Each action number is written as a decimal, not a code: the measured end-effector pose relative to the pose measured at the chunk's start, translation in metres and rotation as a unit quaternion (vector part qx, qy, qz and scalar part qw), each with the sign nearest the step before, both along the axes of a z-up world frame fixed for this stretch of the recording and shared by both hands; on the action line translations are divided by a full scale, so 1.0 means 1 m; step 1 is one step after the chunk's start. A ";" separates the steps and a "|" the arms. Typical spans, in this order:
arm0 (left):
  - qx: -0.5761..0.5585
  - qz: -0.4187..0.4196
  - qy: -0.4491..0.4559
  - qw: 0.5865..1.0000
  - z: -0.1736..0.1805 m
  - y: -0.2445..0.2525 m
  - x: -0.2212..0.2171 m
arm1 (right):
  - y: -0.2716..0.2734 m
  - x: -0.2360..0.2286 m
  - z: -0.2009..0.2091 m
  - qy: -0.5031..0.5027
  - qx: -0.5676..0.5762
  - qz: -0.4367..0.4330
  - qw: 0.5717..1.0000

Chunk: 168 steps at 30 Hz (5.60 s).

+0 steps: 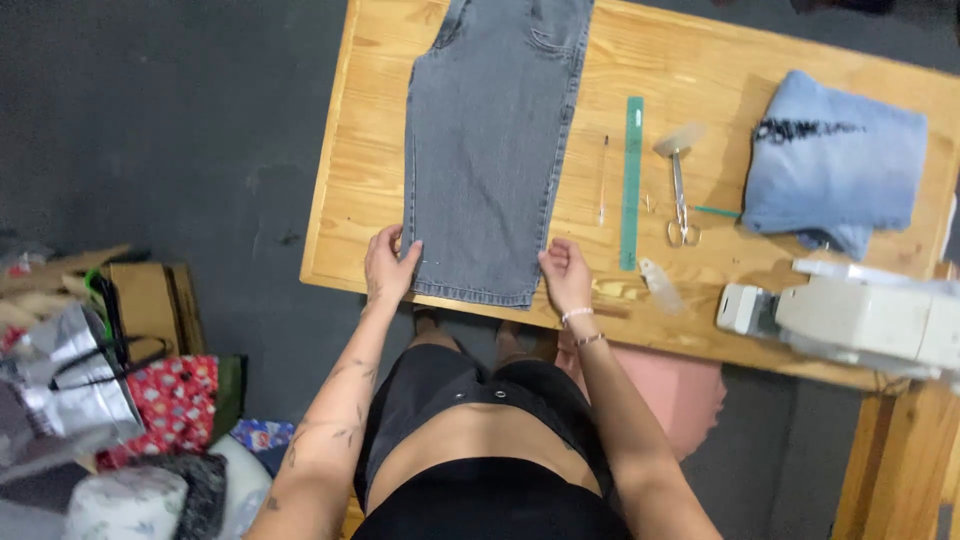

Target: Measuring and marking denim jeans on a wooden work table using a ruler and a pen in a sewing environment.

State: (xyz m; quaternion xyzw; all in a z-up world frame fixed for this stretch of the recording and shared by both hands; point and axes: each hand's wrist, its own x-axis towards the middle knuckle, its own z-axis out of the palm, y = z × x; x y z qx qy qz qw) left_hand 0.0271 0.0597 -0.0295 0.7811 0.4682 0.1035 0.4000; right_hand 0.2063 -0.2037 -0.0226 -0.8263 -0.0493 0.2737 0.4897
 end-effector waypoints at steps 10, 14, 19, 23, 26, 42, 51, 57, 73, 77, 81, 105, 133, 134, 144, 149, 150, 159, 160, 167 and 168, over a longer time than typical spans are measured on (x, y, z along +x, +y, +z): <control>-0.074 -0.076 0.071 0.992 -0.047 0.095 0.088 | 0.058 0.052 -0.063 -0.054 -0.132 -0.118 0.983; -0.026 -0.116 0.069 0.990 -0.034 0.106 0.110 | 0.067 0.077 -0.085 -0.057 -0.141 -0.142 0.978; -0.077 -0.162 0.061 0.982 -0.043 0.114 0.124 | 0.072 0.084 -0.095 -0.109 -0.170 -0.100 0.974; -0.151 -0.148 -0.050 0.976 -0.042 0.123 0.129 | 0.071 0.096 -0.098 -0.137 -0.101 -0.148 0.974; -0.112 -0.125 -0.100 0.981 -0.042 0.126 0.144 | 0.092 0.101 -0.065 -0.155 -0.026 -0.186 0.970; 0.260 -0.517 -0.229 0.782 -0.019 0.045 0.159 | 0.148 0.043 -0.039 -0.572 -0.173 0.147 0.788; 0.280 -0.589 0.001 0.758 0.005 0.061 0.159 | 0.130 0.053 -0.034 -0.484 -0.294 0.106 0.817; 0.247 -0.629 -0.017 0.737 0.013 0.063 0.153 | 0.123 0.043 -0.026 -0.433 -0.294 0.117 0.844; 0.170 -0.651 0.030 0.739 0.039 0.039 0.134 | -0.020 0.060 -0.091 -0.430 -0.373 -0.080 0.818; 0.146 -0.666 0.023 0.731 0.048 0.002 0.109 | -0.053 0.071 -0.089 -0.306 -0.365 -0.221 0.851; 0.210 -0.683 0.031 0.699 0.010 -0.006 0.087 | -0.046 0.082 -0.057 -0.215 -0.387 -0.208 0.872; -0.312 -0.382 -0.146 0.858 0.091 -0.043 0.071 | 0.033 -0.035 0.076 0.007 0.204 -0.300 0.932; 0.131 -0.714 -0.211 0.655 0.053 0.028 0.095 | -0.014 -0.027 0.015 -0.519 -0.146 -0.158 0.828; 0.141 -0.771 -0.193 0.591 0.042 0.031 0.098 | -0.014 -0.026 0.023 -0.486 -0.133 -0.165 0.848; 0.185 -0.806 -0.303 0.474 -0.009 0.038 0.122 | 0.009 -0.056 0.044 -0.404 -0.095 -0.122 0.901; 0.191 -0.801 -0.313 0.473 -0.006 0.037 0.124 | 0.019 -0.080 0.056 -0.341 -0.108 -0.141 0.923; 0.192 -0.801 -0.311 0.474 -0.004 0.037 0.122 | 0.020 -0.087 0.058 -0.341 -0.107 -0.140 0.923; 0.179 -0.800 -0.322 0.474 -0.040 0.035 0.118 | 0.056 -0.155 0.033 0.052 0.091 -0.127 0.986; 0.170 -0.799 -0.326 0.475 -0.029 0.036 0.119 | 0.058 -0.161 0.027 0.078 0.097 -0.125 0.984; 0.165 -0.797 -0.332 0.477 -0.018 0.039 0.121 | 0.066 -0.173 0.025 0.115 0.069 -0.114 0.984; 0.164 -0.797 -0.332 0.477 -0.019 0.039 0.121 | 0.066 -0.173 0.025 0.116 0.068 -0.114 0.984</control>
